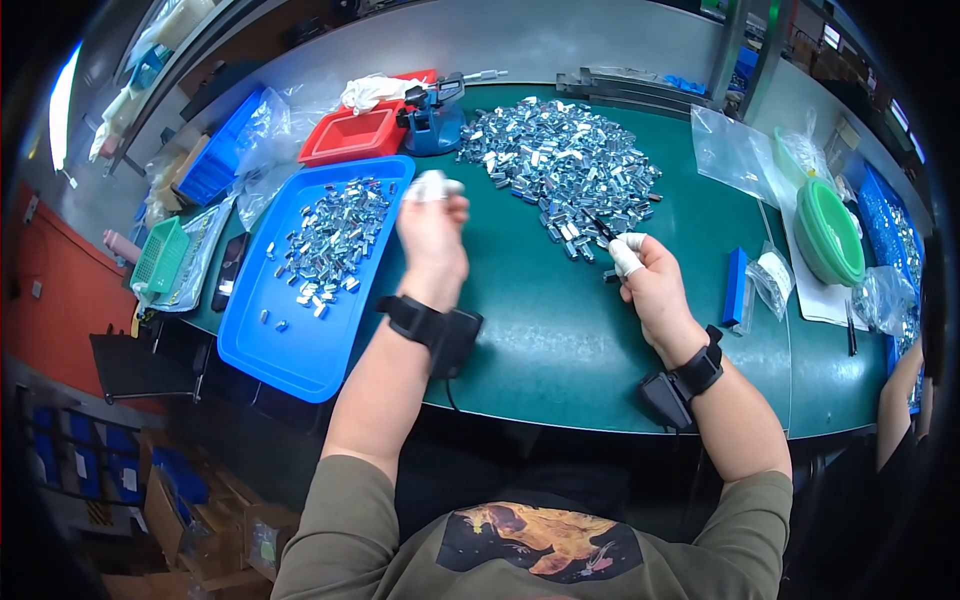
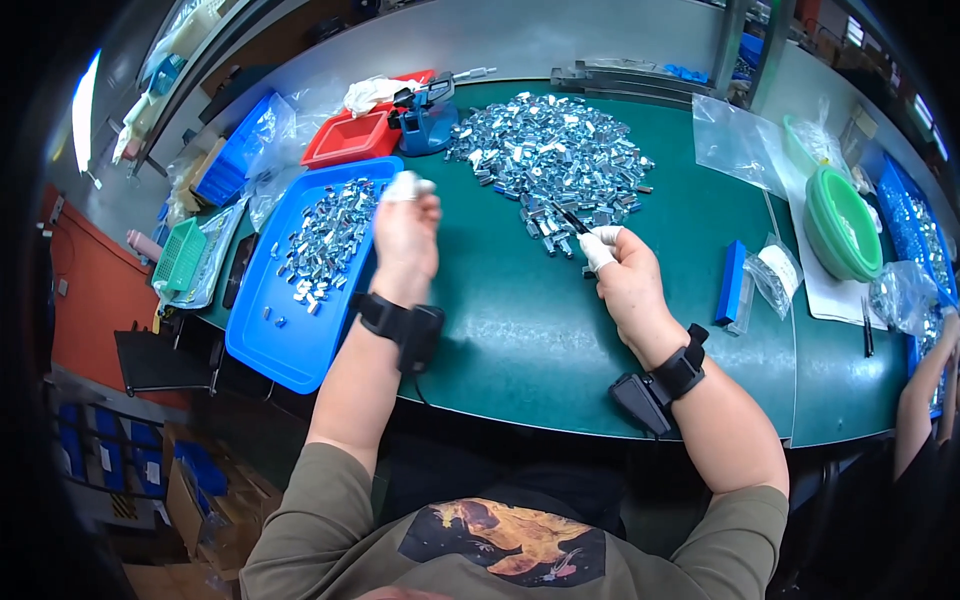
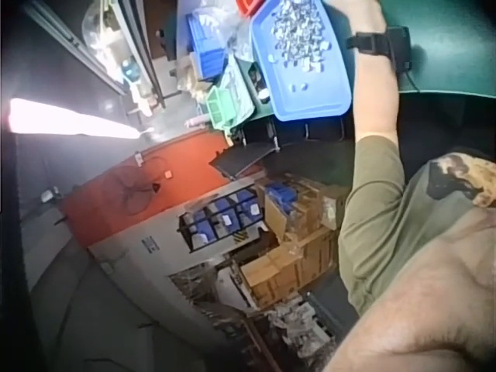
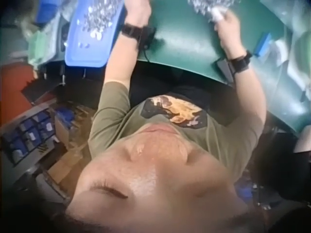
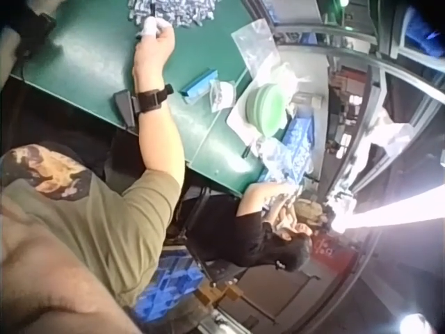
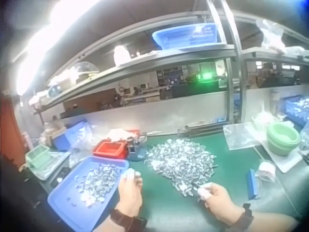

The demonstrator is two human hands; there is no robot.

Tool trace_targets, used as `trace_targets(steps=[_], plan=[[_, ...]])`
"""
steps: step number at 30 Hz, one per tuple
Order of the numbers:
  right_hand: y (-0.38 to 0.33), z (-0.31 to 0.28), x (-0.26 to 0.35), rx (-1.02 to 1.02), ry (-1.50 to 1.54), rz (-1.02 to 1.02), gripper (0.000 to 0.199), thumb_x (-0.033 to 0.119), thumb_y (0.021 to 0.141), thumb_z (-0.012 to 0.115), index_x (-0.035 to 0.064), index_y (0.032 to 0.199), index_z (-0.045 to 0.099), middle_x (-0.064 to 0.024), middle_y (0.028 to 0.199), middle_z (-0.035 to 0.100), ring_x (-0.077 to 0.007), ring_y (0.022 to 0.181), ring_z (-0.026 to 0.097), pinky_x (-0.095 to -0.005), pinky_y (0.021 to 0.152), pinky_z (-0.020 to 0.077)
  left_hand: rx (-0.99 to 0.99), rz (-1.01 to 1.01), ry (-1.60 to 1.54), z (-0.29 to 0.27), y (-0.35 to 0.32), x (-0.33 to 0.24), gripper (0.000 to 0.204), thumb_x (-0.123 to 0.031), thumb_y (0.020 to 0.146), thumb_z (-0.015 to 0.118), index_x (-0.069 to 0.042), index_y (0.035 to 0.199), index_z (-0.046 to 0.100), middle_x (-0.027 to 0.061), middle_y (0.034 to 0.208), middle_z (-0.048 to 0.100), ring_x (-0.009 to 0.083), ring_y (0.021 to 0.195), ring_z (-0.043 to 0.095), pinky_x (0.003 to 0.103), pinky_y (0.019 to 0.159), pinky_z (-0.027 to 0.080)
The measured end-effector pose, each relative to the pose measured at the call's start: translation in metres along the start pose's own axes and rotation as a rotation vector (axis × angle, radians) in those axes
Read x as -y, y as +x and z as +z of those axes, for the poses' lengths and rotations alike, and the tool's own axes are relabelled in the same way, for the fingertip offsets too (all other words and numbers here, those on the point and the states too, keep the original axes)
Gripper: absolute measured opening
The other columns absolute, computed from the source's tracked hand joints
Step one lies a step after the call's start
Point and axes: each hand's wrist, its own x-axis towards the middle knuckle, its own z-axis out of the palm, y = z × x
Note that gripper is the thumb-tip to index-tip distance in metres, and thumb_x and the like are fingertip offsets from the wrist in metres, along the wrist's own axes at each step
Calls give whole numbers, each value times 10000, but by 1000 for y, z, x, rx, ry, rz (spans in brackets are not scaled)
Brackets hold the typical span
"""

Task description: The person picks up a metal part and a black rod, fits them together by hand, and then places the assembled unit into a blue tray.

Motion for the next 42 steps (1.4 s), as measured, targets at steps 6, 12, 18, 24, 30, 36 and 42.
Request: trace_targets(steps=[6, 12, 18, 24, 30, 36, 42], plan=[[8, -5, -9, -25, 104, 33, 137, 160, 822, 560, 52, 904, 540, 42, 619, 448, -21, 470, 345, -171, 409, 275, -445, 129, -331, -25, 38, -31, 224, -233, 865, 497, -42, 983, 514, 66, 851, 592, 155, 769, 573, 202, 563, 431], [8, -1, -6, -28, 95, 22, 120, 167, 825, 558, 67, 890, 544, 48, 618, 449, -16, 470, 339, -169, 407, 265, 109, -99, 209, -6, 19, -8, 327, -61, 804, 482, -30, 1129, 475, 89, 987, 564, 163, 835, 574, 227, 627, 444], [8, -3, -9, -18, 85, 15, 113, 183, 826, 560, 79, 869, 544, 51, 623, 455, -12, 463, 319, -171, 397, 247, 681, 64, 982, 47, -16, 29, 301, -108, 757, 617, -31, 1042, 557, 61, 906, 590, 141, 783, 559, 257, 677, 450], [5, -4, -11, -6, 14, -36, 108, 141, 819, 570, 56, 880, 550, 36, 690, 504, -24, 549, 399, -177, 475, 325, 785, 9, 1151, 44, -16, 32, 255, -114, 793, 597, -42, 1033, 552, 33, 897, 586, 92, 781, 540, 224, 678, 433], [9, -10, -14, 32, -134, -189, 123, 80, 804, 581, 17, 906, 556, 15, 774, 546, -45, 697, 472, -194, 609, 387, 709, -143, 739, 39, -33, 25, 221, -69, 808, 566, -31, 1025, 543, 24, 886, 583, 87, 758, 541, 213, 669, 427], [7, -6, -9, 81, -150, -254, 142, 91, 794, 590, 2, 901, 564, -9, 752, 570, -57, 665, 484, -210, 584, 396, 706, -190, 459, 34, -40, 19, 215, -45, 816, 550, -21, 1029, 541, 36, 915, 582, 94, 766, 547, 218, 676, 436], [3, -9, 0, 118, -356, -249, 161, 78, 792, 589, 7, 934, 562, 12, 779, 558, -49, 684, 474, -204, 603, 394, 712, -194, 417, 31, -43, 14, 210, -13, 804, 551, -9, 1014, 557, 44, 920, 591, 100, 762, 555, 226, 698, 464]])
